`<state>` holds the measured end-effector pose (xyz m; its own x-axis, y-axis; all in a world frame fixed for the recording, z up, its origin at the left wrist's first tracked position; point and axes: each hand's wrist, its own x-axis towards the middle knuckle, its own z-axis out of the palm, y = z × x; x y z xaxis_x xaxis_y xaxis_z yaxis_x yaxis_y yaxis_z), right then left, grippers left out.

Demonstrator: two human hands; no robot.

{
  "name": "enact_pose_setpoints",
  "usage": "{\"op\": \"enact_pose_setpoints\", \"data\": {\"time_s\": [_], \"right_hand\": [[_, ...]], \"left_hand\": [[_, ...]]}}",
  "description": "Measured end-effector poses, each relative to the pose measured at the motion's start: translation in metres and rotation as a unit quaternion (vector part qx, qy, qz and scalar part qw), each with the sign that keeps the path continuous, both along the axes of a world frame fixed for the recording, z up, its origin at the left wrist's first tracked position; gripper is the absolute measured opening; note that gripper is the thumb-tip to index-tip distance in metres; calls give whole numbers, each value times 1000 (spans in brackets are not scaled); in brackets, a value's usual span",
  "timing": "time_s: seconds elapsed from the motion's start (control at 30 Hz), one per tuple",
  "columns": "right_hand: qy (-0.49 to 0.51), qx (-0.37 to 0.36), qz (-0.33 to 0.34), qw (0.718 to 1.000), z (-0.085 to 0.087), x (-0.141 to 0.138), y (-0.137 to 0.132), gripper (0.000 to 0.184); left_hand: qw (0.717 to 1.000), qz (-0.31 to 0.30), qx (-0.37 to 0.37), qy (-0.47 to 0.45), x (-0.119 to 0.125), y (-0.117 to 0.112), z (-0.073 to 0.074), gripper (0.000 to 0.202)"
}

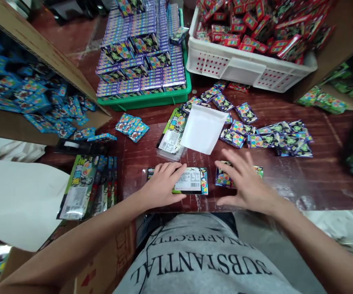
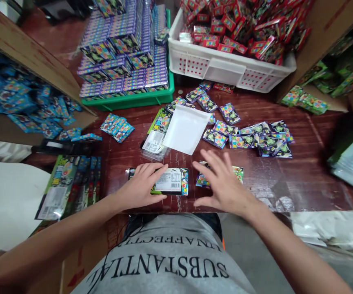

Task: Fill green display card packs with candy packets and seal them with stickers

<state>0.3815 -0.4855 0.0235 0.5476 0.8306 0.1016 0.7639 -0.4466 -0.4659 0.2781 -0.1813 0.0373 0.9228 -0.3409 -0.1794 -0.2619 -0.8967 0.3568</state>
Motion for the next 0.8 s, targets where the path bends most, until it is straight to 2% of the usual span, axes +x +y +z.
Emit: {"op": "enact_pose_setpoints", "data": {"time_s": [0.07, 0.1, 0.23, 0.3, 0.47, 0.63, 0.7, 0.8], "right_hand": [[-10, -28, -22, 999, -2, 7, -18, 106], [-7, -35, -19, 999, -5, 10, -24, 102], [6, -9, 4, 1000, -19, 17, -32, 69], [19, 8, 34, 999, -22, 20, -29, 64], [48, 20, 116, 992, -19, 30, -13, 67], [39, 5, 108, 993, -17, 31, 7, 76], [27, -4, 107, 994, -13, 32, 1, 91], [9, -35, 92, 995, -9, 38, -23, 110]], "left_hand": [[1000, 6, 3, 0, 2, -1, -2, 88], [1000, 8, 4, -1, 3, -2, -3, 88], [1000, 22, 2, -10, 8, -7, -7, 90], [1000, 25, -6, -13, 10, -9, -8, 91], [999, -14, -49, 0, 14, -15, -10, 91], [999, 7, -43, -21, 18, -29, -13, 89], [999, 18, -31, -21, 18, -32, -13, 89], [999, 18, -19, -20, 17, -33, -12, 88]]}}
